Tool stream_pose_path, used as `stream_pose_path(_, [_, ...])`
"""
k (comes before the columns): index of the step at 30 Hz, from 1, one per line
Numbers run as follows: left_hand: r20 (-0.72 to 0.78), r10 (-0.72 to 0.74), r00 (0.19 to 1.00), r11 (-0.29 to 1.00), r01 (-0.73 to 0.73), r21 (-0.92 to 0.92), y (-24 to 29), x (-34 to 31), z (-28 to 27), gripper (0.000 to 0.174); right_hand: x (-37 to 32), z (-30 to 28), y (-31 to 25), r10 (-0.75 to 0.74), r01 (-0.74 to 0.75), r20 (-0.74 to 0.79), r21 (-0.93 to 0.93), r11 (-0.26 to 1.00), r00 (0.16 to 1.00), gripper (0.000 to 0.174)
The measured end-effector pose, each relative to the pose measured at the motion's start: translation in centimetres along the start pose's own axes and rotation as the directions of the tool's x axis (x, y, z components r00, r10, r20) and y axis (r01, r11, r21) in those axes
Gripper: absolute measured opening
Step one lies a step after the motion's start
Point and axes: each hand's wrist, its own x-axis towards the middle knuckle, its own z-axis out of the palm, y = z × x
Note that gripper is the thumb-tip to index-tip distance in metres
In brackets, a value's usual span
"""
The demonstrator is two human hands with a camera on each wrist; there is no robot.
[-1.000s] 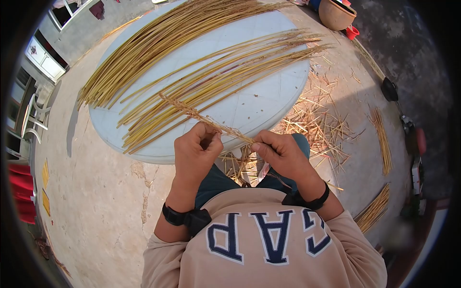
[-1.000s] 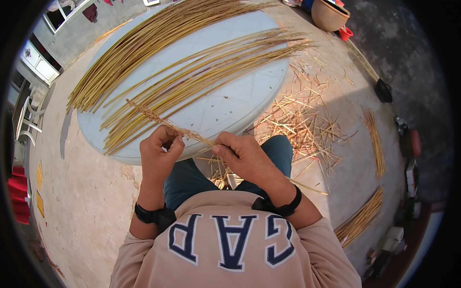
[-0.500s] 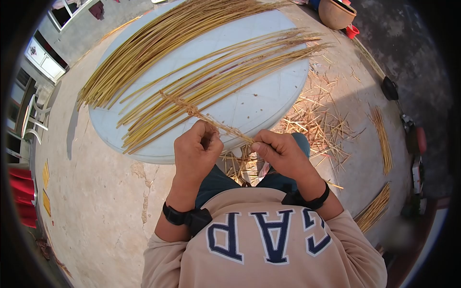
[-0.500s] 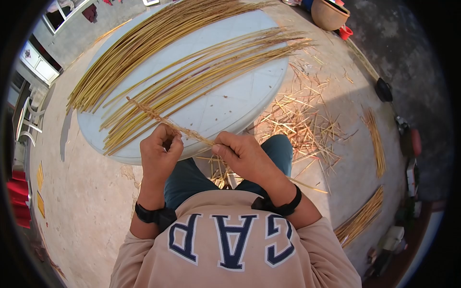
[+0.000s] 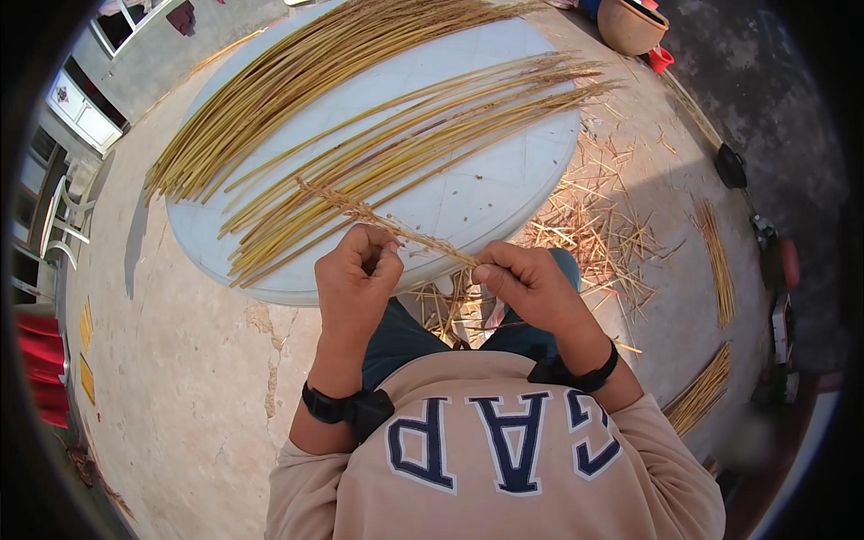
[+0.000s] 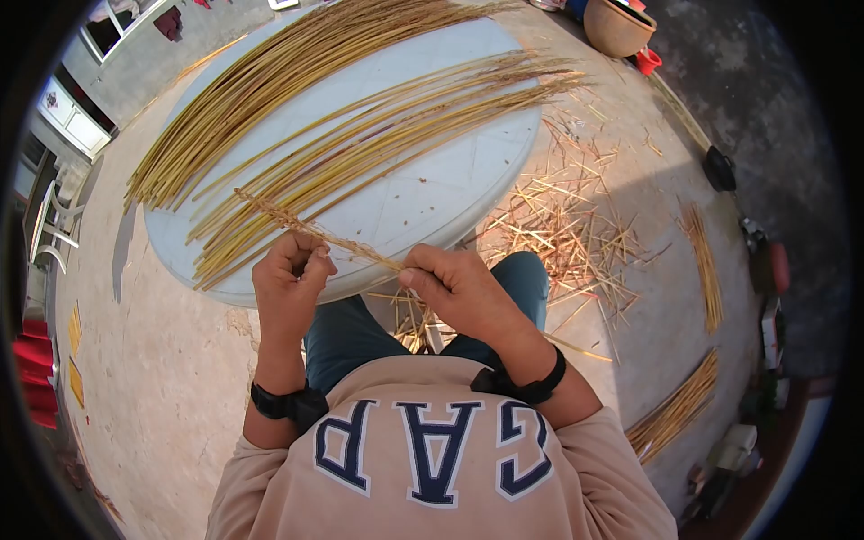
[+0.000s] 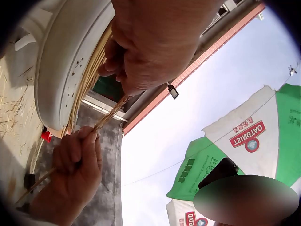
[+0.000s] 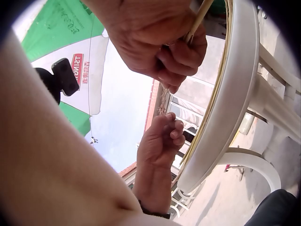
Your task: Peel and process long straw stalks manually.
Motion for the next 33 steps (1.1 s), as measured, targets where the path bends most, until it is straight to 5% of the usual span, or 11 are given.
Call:
stream_pose_path(1, [-0.12, 0.025, 0.993, 0.996, -0.015, 0.087, -0.4, 0.3, -0.3, 0.005, -0.1, -0.3, 0.1, -0.001, 0.001, 0.0, 0.0, 1.0, 1.0, 0.013])
stream_pose_path(3, [-0.114, -0.02, 0.993, 1.0, 0.02, 0.0, 0.2, 0.7, -1.7, 0.006, -0.3, -1.4, 0.5, 0.155, -0.152, -0.009, 0.121, 0.981, 0.988, 0.014])
stream_pose_path(5, [-0.1, -0.069, 0.993, 0.994, 0.061, -0.086, 0.3, 0.7, -2.0, 0.006, -0.1, -1.4, 0.4, 0.128, -0.128, 0.002, 0.11, 0.986, 0.992, 0.014])
stream_pose_path(7, [0.338, -0.104, 0.935, 0.964, 0.178, -0.197, 0.0, 0.4, -1.9, 0.009, 0.0, -1.1, 0.1, 0.097, -0.098, 0.016, 0.101, 0.99, 0.995, 0.014])
stream_pose_path(8, [0.37, -0.17, 0.913, 0.948, 0.254, -0.192, 0.6, 0.2, -1.5, 0.012, 0.1, -0.8, -0.1, 0.099, -0.1, 0.019, 0.098, 0.99, 0.995, 0.014])
stream_pose_path(12, [0.297, -0.069, 0.953, 0.961, 0.143, -0.236, 0.9, 0.1, -0.3, 0.016, 0.2, -0.8, -0.6, 0.11, -0.111, 0.044, 0.039, 0.993, 0.993, 0.015])
stream_pose_path(14, [0.296, -0.155, 0.942, 0.906, 0.256, -0.338, 1.8, 0.2, -0.5, 0.014, 0.2, -0.8, -0.7, 0.098, -0.099, 0.04, 0.021, 0.995, 0.994, 0.014])
stream_pose_path(20, [0.246, -0.205, 0.947, 0.896, 0.283, -0.342, 0.8, 0.4, -0.3, 0.008, 0.2, -0.2, -0.3, 0.098, -0.099, 0.034, 0.014, 0.995, 0.995, 0.013])
stream_pose_path(33, [0.189, -0.176, 0.966, 0.958, 0.212, -0.194, 0.7, 0.0, -0.1, 0.011, 0.2, -0.4, -0.6, 0.055, -0.053, 0.031, -0.069, 0.996, 0.998, 0.014])
